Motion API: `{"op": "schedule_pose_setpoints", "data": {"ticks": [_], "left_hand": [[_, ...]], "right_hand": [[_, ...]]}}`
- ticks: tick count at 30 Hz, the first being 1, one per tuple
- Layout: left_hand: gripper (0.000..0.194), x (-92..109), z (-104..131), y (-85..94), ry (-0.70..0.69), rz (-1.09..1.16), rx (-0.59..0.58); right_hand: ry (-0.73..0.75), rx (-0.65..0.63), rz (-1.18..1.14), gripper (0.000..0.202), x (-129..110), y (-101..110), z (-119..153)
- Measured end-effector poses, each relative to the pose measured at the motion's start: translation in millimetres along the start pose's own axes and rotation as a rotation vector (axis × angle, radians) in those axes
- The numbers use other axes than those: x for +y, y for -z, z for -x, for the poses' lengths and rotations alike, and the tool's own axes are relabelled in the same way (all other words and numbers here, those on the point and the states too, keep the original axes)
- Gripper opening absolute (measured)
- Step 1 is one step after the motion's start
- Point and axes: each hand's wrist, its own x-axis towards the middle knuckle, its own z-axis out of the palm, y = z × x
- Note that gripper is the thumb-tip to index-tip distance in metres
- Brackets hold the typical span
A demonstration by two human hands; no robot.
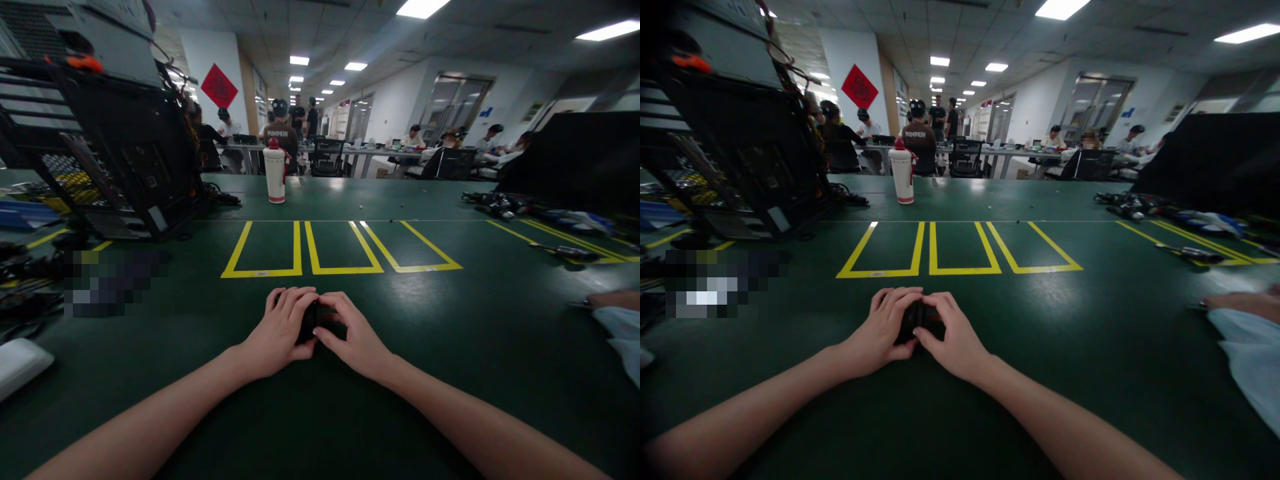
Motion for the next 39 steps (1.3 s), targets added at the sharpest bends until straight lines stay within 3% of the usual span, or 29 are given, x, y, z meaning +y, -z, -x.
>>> {"op": "schedule_pose_setpoints", "data": {"ticks": [7, 16, 26, 31, 39], "left_hand": [[0.061, -1, 1, -2.6, -0.012, -0.015, 0.026], [0.064, -5, 0, -9.0, -0.009, -0.023, 0.06], [0.062, -3, 0, -6.7, -0.018, -0.014, 0.049], [0.063, -5, 0, -9.5, -0.01, -0.018, 0.058], [0.06, 0, 0, -0.7, -0.01, 0.003, 0.027]], "right_hand": [[-0.05, -0.03, -0.149, 0.03, 0, -1, -1], [-0.023, 0.008, -0.032, 0.041, 4, -2, 0], [-0.032, -0.031, -0.165, 0.03, 3, -1, -1], [-0.017, 0.005, -0.072, 0.036, 1, -1, 1], [-0.02, -0.017, -0.043, 0.039, 3, -1, 1]]}}
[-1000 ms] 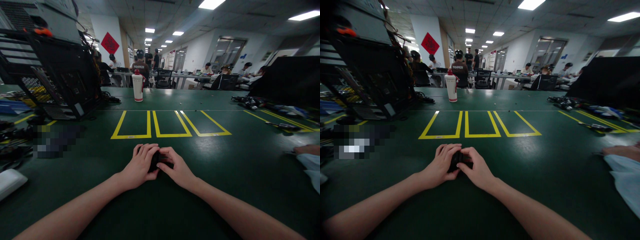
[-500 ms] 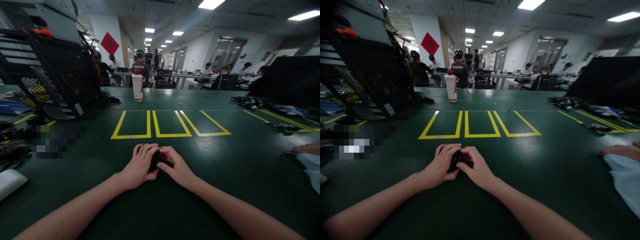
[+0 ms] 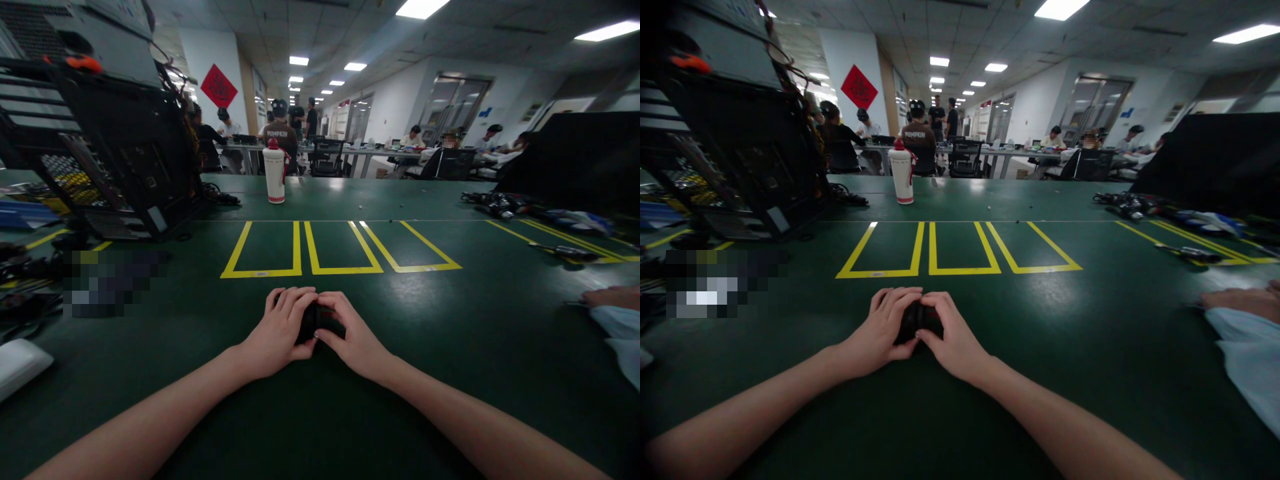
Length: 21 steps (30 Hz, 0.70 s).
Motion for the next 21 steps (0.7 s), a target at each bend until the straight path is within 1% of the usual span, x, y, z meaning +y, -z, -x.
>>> {"op": "schedule_pose_setpoints", "data": {"ticks": [3, 7, 10, 15, 19, 21], "left_hand": [[0.061, 0, 0, 0.0, 0.011, -0.006, -0.02], [0.064, -3, 0, -6.1, 0.001, -0.021, 0.033], [0.063, -4, 0, -9.3, -0.009, -0.016, 0.041], [0.064, -4, 0, -7.8, -0.006, -0.001, 0.041], [0.062, -1, 0, -3.0, 0.002, -0.007, 0.016], [0.061, -1, 0, -1.9, 0.007, -0.009, 0.0]], "right_hand": [[0.015, 0.001, -0.017, 0.038, 2, 0, 0], [0.0, -0.001, -0.106, 0.033, 2, -1, 0], [-0.032, 0.009, -0.164, 0.028, 2, -2, -1], [-0.075, 0.01, -0.162, 0.039, 2, -2, -2], [-0.046, -0.003, -0.129, 0.037, 1, 0, -2], [-0.05, -0.011, -0.155, 0.036, 0, 1, -1]]}}
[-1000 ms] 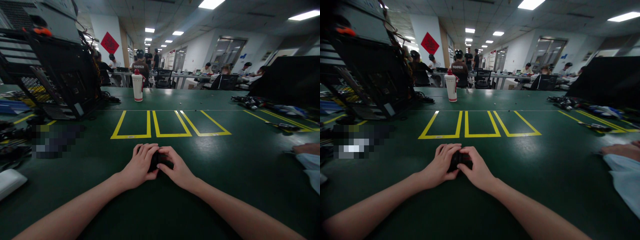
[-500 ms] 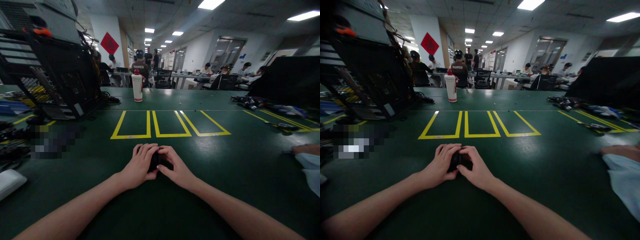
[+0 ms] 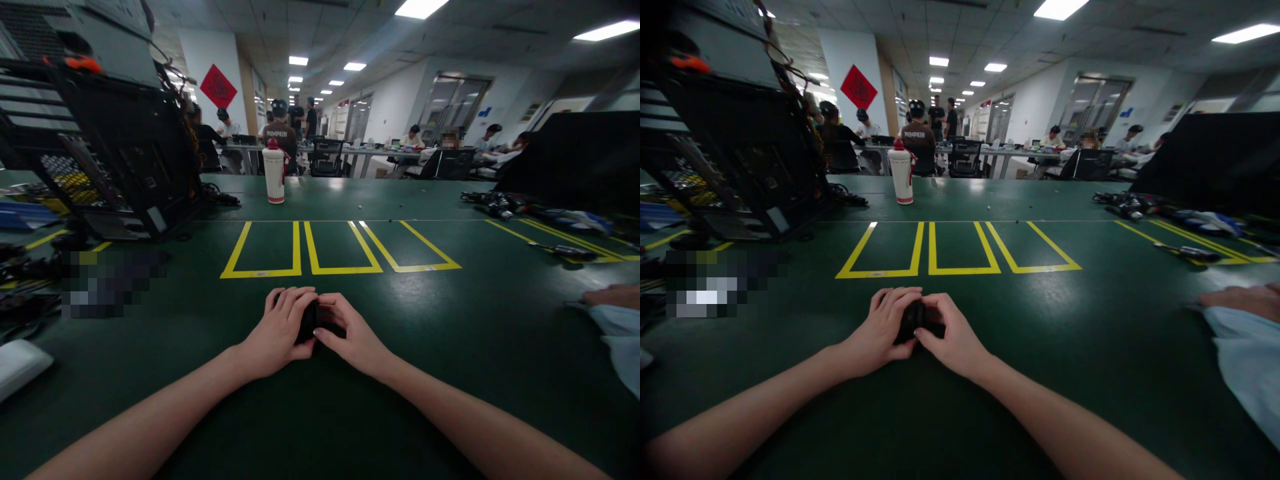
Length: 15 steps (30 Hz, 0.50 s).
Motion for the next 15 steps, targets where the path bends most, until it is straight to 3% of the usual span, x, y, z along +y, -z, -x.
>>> {"op": "schedule_pose_setpoints", "data": {"ticks": [5, 15], "left_hand": [[0.063, -1.6, 0.3, -3.3, -0.002, -0.005, 0.019], [0.063, -3.5, 0.1, -5.6, 0.0, -0.007, 0.021]], "right_hand": [[-0.028, -0.023, -0.099, 0.029, -2.7, 0.0, -0.3], [0.027, 0.021, 0.06, 0.039, 0.7, -0.6, -1.3]]}}
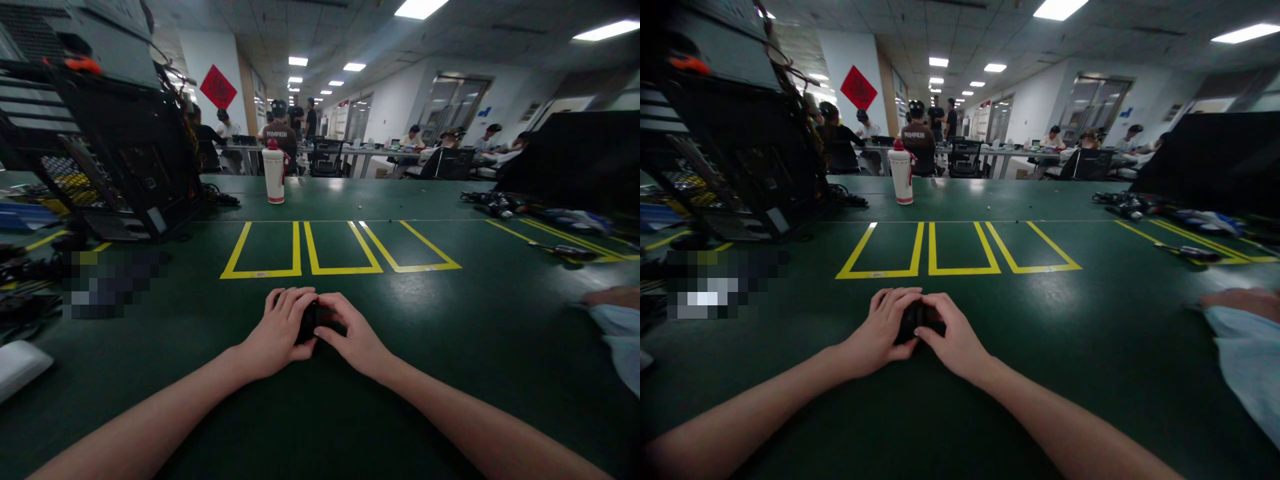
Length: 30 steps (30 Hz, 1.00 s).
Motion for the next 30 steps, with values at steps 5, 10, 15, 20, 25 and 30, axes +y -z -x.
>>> {"op": "schedule_pose_setpoints", "data": {"ticks": [5, 10, 15, 20, 25, 30], "left_hand": [[0.063, -1.4, 0.6, -3.6, -0.013, -0.013, 0.017], [0.064, -0.3, 1.1, -1.6, -0.014, -0.016, 0.0], [0.064, -0.2, 0.7, -0.4, -0.004, -0.006, -0.004], [0.064, 0.0, 0.6, -0.3, 0.001, 0.011, -0.003], [0.064, -0.7, 0.7, -1.9, -0.003, 0.008, 0.014], [0.065, -2.8, 1.3, -4.1, -0.005, 0.001, 0.021]], "right_hand": [[0.041, 0.007, 0.014, 0.039, 0.6, -1.0, 0.5], [-0.003, -0.002, -0.111, 0.03, 0.3, -0.1, -0.4], [-0.016, 0.005, -0.115, 0.03, -2.8, -0.1, 0.6], [-0.047, 0.025, -0.027, 0.039, -3.3, 0.0, 2.2], [-0.001, 0.011, -0.001, 0.035, -0.6, 0.6, 2.0], [-0.045, -0.036, -0.155, 0.028, 0.5, 0.0, 0.0]]}}
